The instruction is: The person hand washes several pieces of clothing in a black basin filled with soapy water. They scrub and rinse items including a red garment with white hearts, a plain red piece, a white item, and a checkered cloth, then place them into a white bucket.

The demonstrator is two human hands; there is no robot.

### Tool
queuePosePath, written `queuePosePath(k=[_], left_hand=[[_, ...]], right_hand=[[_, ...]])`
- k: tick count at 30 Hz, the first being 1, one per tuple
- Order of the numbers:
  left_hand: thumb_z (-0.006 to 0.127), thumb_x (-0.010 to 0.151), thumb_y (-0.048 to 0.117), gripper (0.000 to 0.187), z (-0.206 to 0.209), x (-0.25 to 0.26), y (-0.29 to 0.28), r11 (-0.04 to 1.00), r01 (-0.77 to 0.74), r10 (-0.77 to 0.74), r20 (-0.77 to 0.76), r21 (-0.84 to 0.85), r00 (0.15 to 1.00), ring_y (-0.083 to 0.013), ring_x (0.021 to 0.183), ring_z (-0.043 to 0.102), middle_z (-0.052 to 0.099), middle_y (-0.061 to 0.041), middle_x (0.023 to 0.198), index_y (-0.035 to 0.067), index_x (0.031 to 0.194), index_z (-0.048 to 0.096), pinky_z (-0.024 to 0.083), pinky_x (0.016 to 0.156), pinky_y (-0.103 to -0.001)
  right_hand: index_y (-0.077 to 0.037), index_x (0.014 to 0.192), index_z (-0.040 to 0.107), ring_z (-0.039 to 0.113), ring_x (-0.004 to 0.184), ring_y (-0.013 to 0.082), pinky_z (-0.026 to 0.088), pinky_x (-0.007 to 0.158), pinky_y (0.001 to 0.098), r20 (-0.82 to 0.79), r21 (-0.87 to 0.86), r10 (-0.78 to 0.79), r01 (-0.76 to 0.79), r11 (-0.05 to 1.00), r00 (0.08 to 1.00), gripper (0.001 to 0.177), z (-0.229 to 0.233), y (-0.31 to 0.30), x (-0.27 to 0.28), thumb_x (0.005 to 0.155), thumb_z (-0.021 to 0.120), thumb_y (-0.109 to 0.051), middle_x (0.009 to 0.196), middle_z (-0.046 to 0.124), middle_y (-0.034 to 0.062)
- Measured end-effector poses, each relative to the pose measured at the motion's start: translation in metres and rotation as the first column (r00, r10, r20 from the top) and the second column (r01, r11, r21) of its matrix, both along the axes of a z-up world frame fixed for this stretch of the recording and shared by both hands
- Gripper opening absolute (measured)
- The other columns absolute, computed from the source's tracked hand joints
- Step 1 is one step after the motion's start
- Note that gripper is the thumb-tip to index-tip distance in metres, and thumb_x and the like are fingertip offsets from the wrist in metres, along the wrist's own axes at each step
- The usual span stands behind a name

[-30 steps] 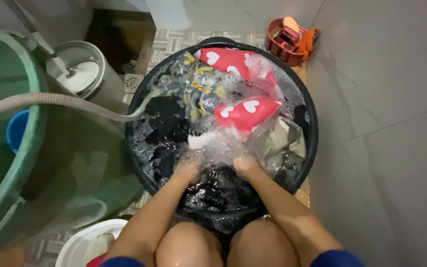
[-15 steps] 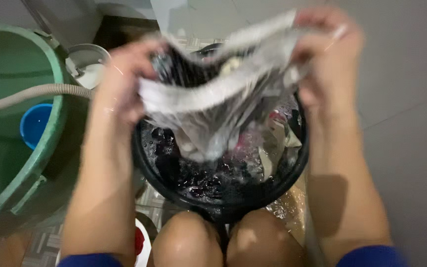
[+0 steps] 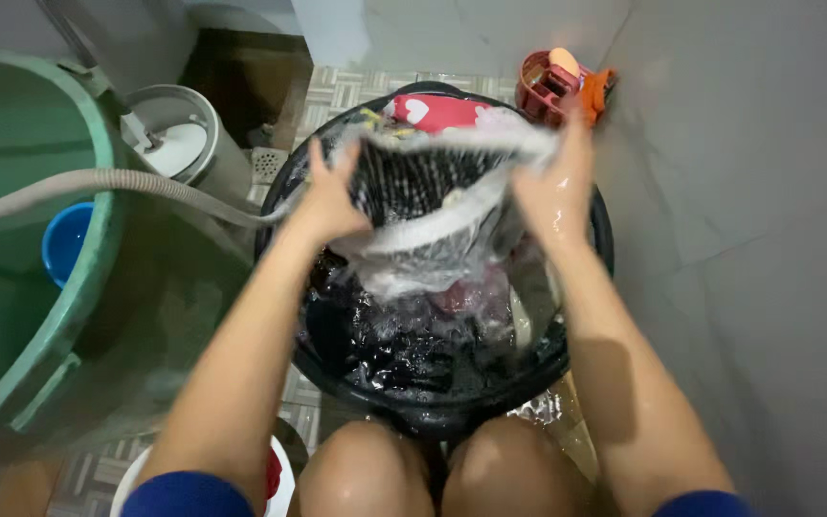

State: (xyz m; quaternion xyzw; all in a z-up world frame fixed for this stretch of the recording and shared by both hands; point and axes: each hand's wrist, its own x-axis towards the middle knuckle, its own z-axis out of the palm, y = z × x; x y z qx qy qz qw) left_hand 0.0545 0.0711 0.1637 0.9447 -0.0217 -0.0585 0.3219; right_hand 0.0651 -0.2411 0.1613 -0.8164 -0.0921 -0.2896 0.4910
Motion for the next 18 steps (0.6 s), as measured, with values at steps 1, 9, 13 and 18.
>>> queuePosePath(k=[1,9,13,18], left_hand=[[0.087,0.057,0.015,0.133,-0.028,0.003,-0.009,0.987,-0.018,0.039,-0.132,0.158,0.990,-0.0515,0.139,0.041,-0.020,-0.035,0.164,0.027,0.165,0.010,0.042,0.117,-0.045],[0.090,0.069,0.036,0.112,-0.214,-0.038,-0.041,0.915,0.256,-0.045,-0.550,0.313,0.834,-0.0436,0.147,0.034,0.005,-0.012,0.170,0.038,0.162,0.028,0.040,0.114,-0.053],[0.060,0.097,0.064,0.063,-0.306,-0.052,-0.019,0.900,0.359,-0.142,-0.611,0.249,0.779,-0.0375,0.131,0.062,0.067,-0.017,0.146,0.015,0.137,0.069,0.046,0.114,-0.044],[0.063,0.083,0.023,0.066,-0.329,-0.079,-0.011,0.816,0.382,-0.245,-0.338,0.435,0.909,-0.0374,0.124,0.058,0.054,-0.018,0.144,0.016,0.147,0.049,0.048,0.102,-0.046]], right_hand=[[0.007,0.147,0.044,0.064,0.110,0.0435,0.050,0.095,0.0462,-0.113,-0.138,-0.087,0.071,0.988,0.990,0.071,-0.027,0.001,0.004,0.081,0.068,-0.005,0.120,0.066,0.0294],[-0.008,0.147,0.044,0.069,0.101,0.0428,0.055,0.090,0.0495,-0.746,-0.327,0.155,-0.558,0.762,0.648,0.066,-0.186,0.036,-0.001,0.085,0.061,-0.019,0.110,0.069,0.0279],[-0.009,0.139,0.052,0.070,0.099,0.0413,0.056,0.089,0.0490,-0.870,-0.348,0.069,-0.708,0.614,0.488,0.056,-0.234,0.036,-0.025,0.086,0.063,-0.022,0.107,0.070,0.0261],[-0.010,0.128,0.061,0.072,0.097,0.0393,0.056,0.087,0.0483,-0.931,-0.318,-0.025,-0.777,0.543,0.364,0.045,-0.261,0.042,-0.060,0.087,0.065,-0.027,0.103,0.072,0.0239]])
